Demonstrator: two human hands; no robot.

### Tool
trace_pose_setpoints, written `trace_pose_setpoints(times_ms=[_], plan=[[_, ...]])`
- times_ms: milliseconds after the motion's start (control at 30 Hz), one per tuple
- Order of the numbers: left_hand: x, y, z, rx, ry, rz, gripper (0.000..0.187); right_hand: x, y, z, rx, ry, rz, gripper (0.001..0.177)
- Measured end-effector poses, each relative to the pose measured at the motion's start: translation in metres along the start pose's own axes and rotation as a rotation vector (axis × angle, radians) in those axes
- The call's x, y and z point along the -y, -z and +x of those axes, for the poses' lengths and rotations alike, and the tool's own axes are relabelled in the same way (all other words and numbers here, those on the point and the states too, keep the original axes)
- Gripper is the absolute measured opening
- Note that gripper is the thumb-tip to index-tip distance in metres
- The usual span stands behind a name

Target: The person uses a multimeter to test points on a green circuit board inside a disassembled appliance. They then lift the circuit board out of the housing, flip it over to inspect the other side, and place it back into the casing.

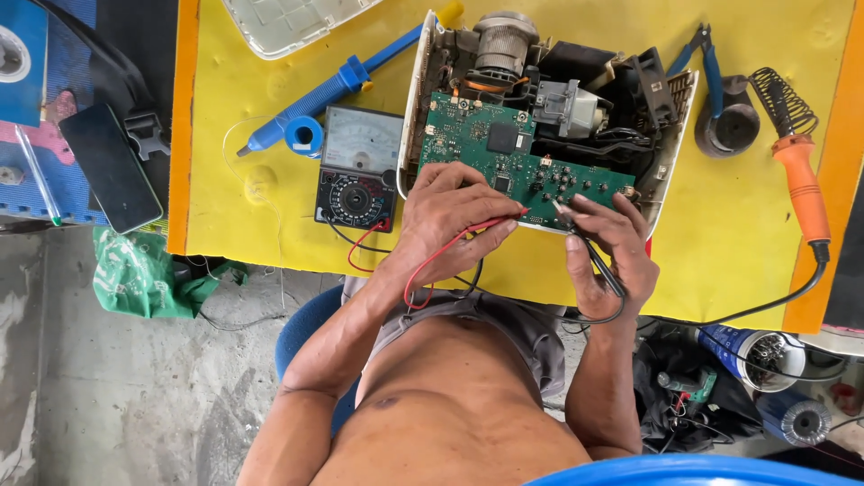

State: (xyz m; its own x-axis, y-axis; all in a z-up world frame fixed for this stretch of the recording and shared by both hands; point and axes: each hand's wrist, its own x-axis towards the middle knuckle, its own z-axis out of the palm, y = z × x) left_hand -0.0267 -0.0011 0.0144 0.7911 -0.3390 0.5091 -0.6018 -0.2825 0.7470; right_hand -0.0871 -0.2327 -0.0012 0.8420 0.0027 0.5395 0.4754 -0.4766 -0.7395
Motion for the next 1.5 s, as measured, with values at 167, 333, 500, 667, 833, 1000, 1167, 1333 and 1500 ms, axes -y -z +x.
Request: trace_pose_setpoints(times_ms=[167,333,500,667,833,1000,1167,1333,1500], plan=[[0.002,0.001,0.002,0.016,-0.002,-0.011,0.006,0.012,0.004,0.007,0.049,-0.029,0.029,0.02],[0.001,0.002,0.003,0.034,0.002,-0.016,0.005,0.014,0.005,0.008,0.071,-0.07,0.023,0.022],[0.002,0.002,0.005,0.058,-0.006,-0.01,0.005,0.015,0.005,0.009,0.069,-0.097,0.014,0.019],[0.0,0.003,0.007,0.063,-0.002,-0.009,0.005,0.016,0.005,0.01,0.082,-0.109,0.007,0.019],[0.0,0.003,0.006,0.074,0.005,-0.01,0.005,0.015,0.005,0.01,0.089,-0.118,0.002,0.019],[0.0,0.004,0.007,0.077,0.003,-0.009,0.005,0.015,0.005,0.01,0.079,-0.139,0.012,0.019],[0.0,0.004,0.006,0.083,0.003,-0.009,0.006,0.017,0.005,0.011,0.086,-0.125,0.006,0.018],[0.001,0.004,0.006,0.074,-0.007,-0.021,0.005,0.014,0.005,0.01,0.083,-0.136,0.006,0.017],[-0.007,0.011,0.004,-0.04,-0.005,-0.142,0.009,-0.016,0.007,-0.007,-0.359,0.028,-0.17,0.031]])
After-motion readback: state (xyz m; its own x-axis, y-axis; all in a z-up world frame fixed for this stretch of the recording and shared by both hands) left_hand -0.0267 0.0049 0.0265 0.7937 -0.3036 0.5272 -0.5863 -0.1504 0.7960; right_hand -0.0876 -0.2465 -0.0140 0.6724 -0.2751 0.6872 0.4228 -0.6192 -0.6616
